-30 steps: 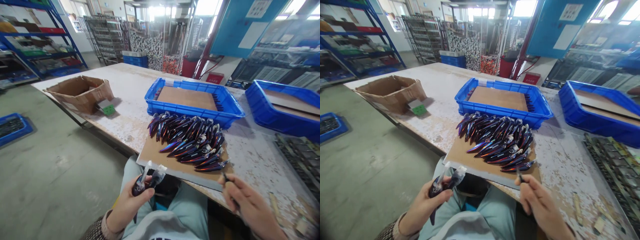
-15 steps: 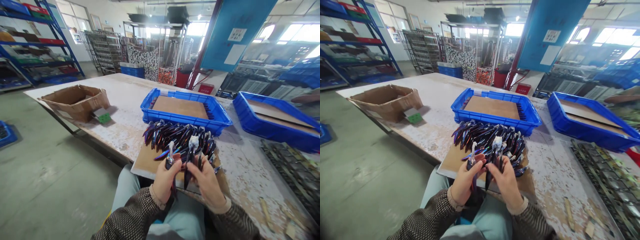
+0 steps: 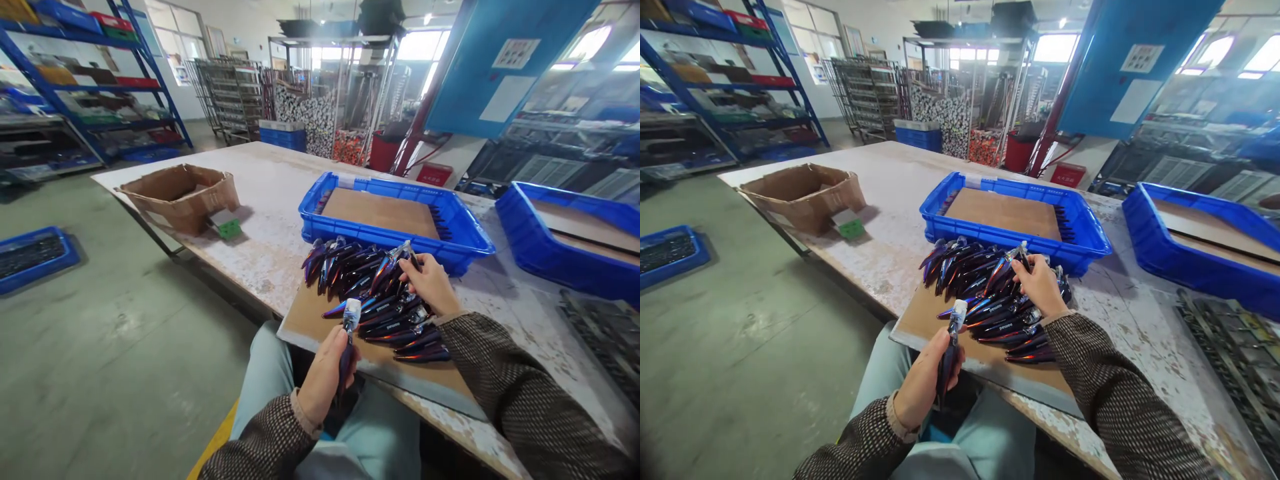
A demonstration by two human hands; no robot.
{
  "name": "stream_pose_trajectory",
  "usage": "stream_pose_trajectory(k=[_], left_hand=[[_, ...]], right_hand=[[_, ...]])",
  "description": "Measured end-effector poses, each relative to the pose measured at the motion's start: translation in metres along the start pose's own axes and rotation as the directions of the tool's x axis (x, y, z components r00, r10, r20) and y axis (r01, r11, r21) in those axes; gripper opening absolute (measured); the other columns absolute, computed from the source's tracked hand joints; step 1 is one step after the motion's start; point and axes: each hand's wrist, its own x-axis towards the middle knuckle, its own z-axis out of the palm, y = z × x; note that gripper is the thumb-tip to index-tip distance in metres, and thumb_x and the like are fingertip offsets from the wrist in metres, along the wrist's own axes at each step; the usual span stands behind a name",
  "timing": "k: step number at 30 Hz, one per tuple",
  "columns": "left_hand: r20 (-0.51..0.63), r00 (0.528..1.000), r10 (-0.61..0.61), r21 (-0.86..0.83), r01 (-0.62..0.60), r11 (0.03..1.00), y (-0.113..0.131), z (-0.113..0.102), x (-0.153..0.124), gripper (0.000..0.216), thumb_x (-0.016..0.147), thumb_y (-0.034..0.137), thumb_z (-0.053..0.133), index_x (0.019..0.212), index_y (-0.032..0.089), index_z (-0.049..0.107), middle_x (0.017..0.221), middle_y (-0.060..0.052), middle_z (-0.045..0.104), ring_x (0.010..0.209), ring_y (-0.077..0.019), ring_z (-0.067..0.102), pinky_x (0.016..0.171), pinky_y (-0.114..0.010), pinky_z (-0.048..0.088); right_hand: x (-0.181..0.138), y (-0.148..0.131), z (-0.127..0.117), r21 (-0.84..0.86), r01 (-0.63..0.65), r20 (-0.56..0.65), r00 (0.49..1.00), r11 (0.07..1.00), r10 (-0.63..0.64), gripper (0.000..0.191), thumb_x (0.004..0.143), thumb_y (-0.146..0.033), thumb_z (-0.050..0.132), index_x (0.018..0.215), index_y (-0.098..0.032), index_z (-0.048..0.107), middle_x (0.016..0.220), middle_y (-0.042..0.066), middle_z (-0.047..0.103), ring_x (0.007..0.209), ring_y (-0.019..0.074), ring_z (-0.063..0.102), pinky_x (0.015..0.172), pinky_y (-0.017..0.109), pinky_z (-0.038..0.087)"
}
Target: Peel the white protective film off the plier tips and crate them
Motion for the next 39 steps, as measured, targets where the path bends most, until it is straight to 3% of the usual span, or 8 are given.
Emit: stream_pose_trajectory(k=[3, 5, 7, 10, 13, 19, 25, 39], left_hand=[[-0.011, 0.999, 0.031, -0.008, -0.031, 0.999, 0.001, -0.005, -0.003, 0.049, 0.080, 0.063, 0.068, 0.098, 0.017, 0.064, 0.083, -0.002, 0.061, 0.066, -0.0123, 0.053, 0.047, -0.018, 0.039], [0.001, 0.999, 0.047, 0.013, -0.047, 0.999, 0.002, -0.008, -0.007, 0.045, 0.082, 0.060, 0.069, 0.092, 0.016, 0.067, 0.081, -0.002, 0.060, 0.067, -0.0124, 0.053, 0.049, -0.019, 0.039], [0.010, 0.999, 0.052, 0.036, -0.053, 0.998, 0.002, -0.010, -0.011, 0.044, 0.083, 0.059, 0.068, 0.094, 0.016, 0.069, 0.078, -0.002, 0.060, 0.064, -0.0117, 0.051, 0.050, -0.020, 0.039], [0.015, 0.999, 0.049, 0.046, -0.049, 0.998, 0.002, -0.012, -0.019, 0.047, 0.082, 0.057, 0.071, 0.105, 0.016, 0.071, 0.081, -0.002, 0.062, 0.066, -0.0117, 0.051, 0.052, -0.020, 0.040], [0.025, 0.999, 0.030, 0.039, -0.031, 0.999, -0.002, -0.012, -0.028, 0.049, 0.081, 0.056, 0.073, 0.111, 0.016, 0.072, 0.080, -0.002, 0.062, 0.069, -0.0124, 0.052, 0.056, -0.021, 0.041], [-0.022, 0.998, 0.051, 0.068, -0.050, 0.996, -0.017, -0.018, -0.026, 0.043, 0.084, 0.052, 0.073, 0.108, 0.017, 0.073, 0.078, -0.001, 0.063, 0.069, -0.0116, 0.052, 0.063, -0.022, 0.043], [-0.273, 0.951, 0.145, 0.046, -0.138, 0.989, -0.021, -0.036, -0.004, 0.036, 0.080, 0.049, 0.075, 0.091, 0.016, 0.069, 0.072, 0.001, 0.062, 0.060, -0.0101, 0.051, 0.055, -0.020, 0.042], [-0.420, 0.907, 0.035, -0.120, -0.093, 0.988, -0.022, -0.066, -0.024, 0.034, 0.082, 0.044, 0.072, 0.101, 0.017, 0.068, 0.085, -0.002, 0.067, 0.068, -0.0128, 0.060, 0.053, -0.021, 0.046]], right_hand=[[-0.042, -0.002, 0.000, 0.044, 0.005, 0.107, 0.994, 0.999, -0.009, 0.044, 0.084, -0.059, 0.069, 0.098, -0.021, 0.053, 0.069, -0.004, 0.066, 0.044, 0.0076, 0.050, 0.038, 0.016, 0.033], [-0.084, 0.000, 0.006, 0.070, -0.056, 0.259, 0.965, 0.996, 0.036, 0.048, 0.086, -0.067, 0.061, 0.097, -0.020, 0.054, 0.070, -0.001, 0.068, 0.045, 0.0091, 0.052, 0.037, 0.017, 0.034], [-0.129, 0.008, 0.013, 0.058, -0.144, 0.423, 0.900, 0.988, 0.106, 0.050, 0.087, -0.067, 0.059, 0.098, -0.018, 0.057, 0.060, 0.001, 0.068, 0.040, 0.0114, 0.052, 0.035, 0.019, 0.034], [-0.183, 0.019, 0.022, 0.046, -0.276, 0.627, 0.756, 0.960, 0.188, 0.054, 0.092, -0.070, 0.048, 0.100, -0.017, 0.055, 0.051, -0.003, 0.062, 0.034, 0.0092, 0.046, 0.036, 0.019, 0.034], [-0.209, 0.023, 0.029, 0.044, -0.282, 0.653, 0.734, 0.958, 0.186, 0.054, 0.095, -0.070, 0.043, 0.098, -0.018, 0.054, 0.045, -0.007, 0.054, 0.035, 0.0077, 0.038, 0.038, 0.018, 0.031], [-0.209, 0.030, 0.040, 0.077, -0.314, 0.616, 0.762, 0.946, 0.202, 0.054, 0.096, -0.069, 0.044, 0.100, -0.016, 0.055, 0.041, -0.010, 0.047, 0.034, 0.0075, 0.030, 0.037, 0.019, 0.024], [-0.198, 0.054, 0.052, 0.162, -0.310, 0.477, 0.856, 0.937, 0.201, 0.048, 0.095, -0.064, 0.050, 0.102, -0.017, 0.057, 0.044, -0.009, 0.051, 0.037, 0.0085, 0.036, 0.038, 0.019, 0.028], [-0.207, 0.064, 0.057, 0.149, -0.407, 0.535, 0.800, 0.901, 0.273, 0.045, 0.096, -0.061, 0.054, 0.101, -0.016, 0.059, 0.048, -0.007, 0.052, 0.040, 0.0095, 0.038, 0.042, 0.021, 0.029]])
